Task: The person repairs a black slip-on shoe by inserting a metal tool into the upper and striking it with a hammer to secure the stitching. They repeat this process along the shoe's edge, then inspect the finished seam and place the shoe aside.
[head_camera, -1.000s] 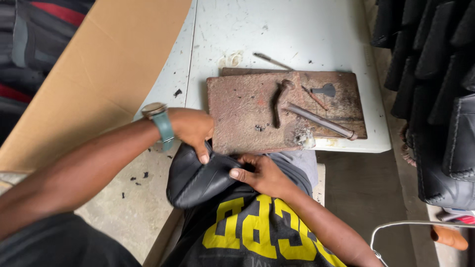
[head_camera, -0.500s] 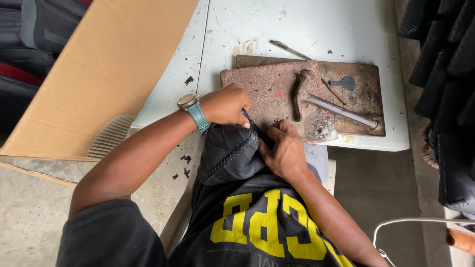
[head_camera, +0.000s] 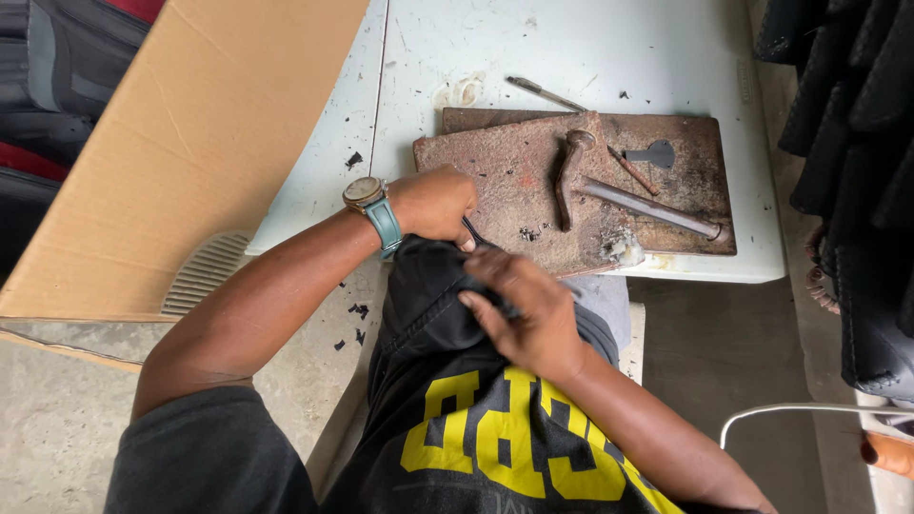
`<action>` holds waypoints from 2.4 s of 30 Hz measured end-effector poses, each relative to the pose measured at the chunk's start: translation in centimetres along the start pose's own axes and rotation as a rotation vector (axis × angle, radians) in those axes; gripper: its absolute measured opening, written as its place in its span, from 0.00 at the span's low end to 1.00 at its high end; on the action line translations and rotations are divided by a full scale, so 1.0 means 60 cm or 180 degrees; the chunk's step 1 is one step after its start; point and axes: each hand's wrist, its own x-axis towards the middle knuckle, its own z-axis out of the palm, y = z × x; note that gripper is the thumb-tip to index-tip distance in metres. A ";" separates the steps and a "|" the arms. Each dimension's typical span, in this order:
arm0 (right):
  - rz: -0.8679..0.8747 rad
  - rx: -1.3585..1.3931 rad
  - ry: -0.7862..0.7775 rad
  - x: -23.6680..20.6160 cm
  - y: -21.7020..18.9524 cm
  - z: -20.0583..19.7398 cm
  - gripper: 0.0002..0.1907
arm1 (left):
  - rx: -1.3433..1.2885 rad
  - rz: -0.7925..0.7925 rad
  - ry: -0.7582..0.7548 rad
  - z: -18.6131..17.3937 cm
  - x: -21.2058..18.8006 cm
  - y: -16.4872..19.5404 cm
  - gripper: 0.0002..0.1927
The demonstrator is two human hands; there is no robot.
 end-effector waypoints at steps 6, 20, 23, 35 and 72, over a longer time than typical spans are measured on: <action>-0.0012 0.0033 -0.0782 0.001 -0.003 0.017 0.13 | 0.0151 0.0136 -0.0361 -0.013 0.005 -0.004 0.24; -0.0084 0.0147 -0.0830 -0.009 0.012 0.006 0.17 | -0.1236 -0.0693 0.0605 -0.007 -0.110 0.089 0.20; 0.0085 0.0488 -0.0748 -0.024 0.029 0.010 0.19 | -0.1405 -0.0637 0.0359 -0.006 -0.122 0.066 0.33; 0.1263 -0.2056 0.0298 0.045 0.260 -0.166 0.11 | -0.1297 0.0010 0.0008 0.023 -0.114 0.033 0.39; 0.1329 -0.1268 -0.1012 0.080 0.085 -0.009 0.30 | -0.5394 -0.0698 0.1367 0.079 -0.072 -0.041 0.14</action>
